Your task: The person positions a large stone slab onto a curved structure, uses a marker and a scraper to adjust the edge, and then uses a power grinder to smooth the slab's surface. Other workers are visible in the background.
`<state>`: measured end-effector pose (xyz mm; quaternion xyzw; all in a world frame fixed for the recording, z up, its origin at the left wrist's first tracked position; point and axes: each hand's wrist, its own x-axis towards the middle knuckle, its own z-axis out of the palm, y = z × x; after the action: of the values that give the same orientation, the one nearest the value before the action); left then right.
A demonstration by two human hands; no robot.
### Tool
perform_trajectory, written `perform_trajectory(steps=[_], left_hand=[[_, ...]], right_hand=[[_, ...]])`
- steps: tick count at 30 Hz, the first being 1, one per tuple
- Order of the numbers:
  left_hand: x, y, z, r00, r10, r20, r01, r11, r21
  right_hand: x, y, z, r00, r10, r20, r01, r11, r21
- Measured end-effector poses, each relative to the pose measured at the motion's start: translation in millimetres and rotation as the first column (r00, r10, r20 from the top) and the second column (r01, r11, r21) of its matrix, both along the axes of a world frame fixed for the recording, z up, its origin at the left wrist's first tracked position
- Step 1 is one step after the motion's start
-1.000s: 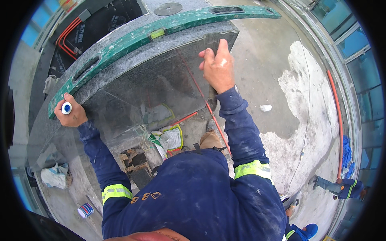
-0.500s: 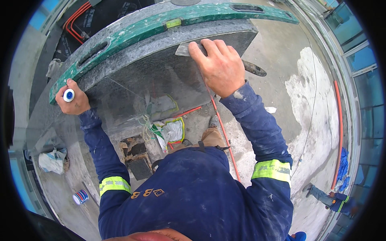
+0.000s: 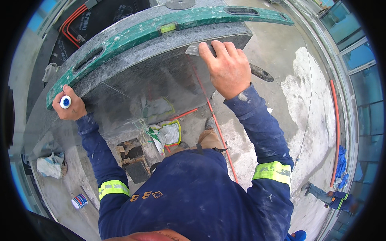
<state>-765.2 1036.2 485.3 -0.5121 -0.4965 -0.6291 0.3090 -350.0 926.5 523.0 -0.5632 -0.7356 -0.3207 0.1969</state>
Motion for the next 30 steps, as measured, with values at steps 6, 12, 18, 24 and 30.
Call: perform_trajectory(steps=[6,12,18,24,30], left_hand=[[-5.2,-2.2,-0.3,1.0,-0.003,-0.018,0.003,1.0,0.008],[1.8,-4.0,3.8,0.999,-0.039,-0.025,0.04,0.999,0.029],[0.2,-1.0,3.8,0.999,0.01,-0.043,-0.009,0.999,0.038],[-4.1,0.9,0.1,0.994,0.09,0.069,-0.094,0.994,0.058],[-32.2,-6.1,14.8,0.934,0.08,0.347,-0.087,0.996,0.004]], right_hand=[[37.2,4.3,-0.4,1.0,-0.005,0.021,0.005,1.0,0.001],[138.6,-4.7,10.4,0.934,-0.329,0.137,0.332,0.943,0.005],[142.8,-9.5,3.0,0.941,-0.237,-0.241,0.265,0.96,0.091],[169.4,-32.0,-20.0,0.617,-0.306,-0.725,0.389,0.92,-0.058],[244.0,-88.9,-210.5,0.377,-0.699,-0.607,0.493,0.706,-0.508]])
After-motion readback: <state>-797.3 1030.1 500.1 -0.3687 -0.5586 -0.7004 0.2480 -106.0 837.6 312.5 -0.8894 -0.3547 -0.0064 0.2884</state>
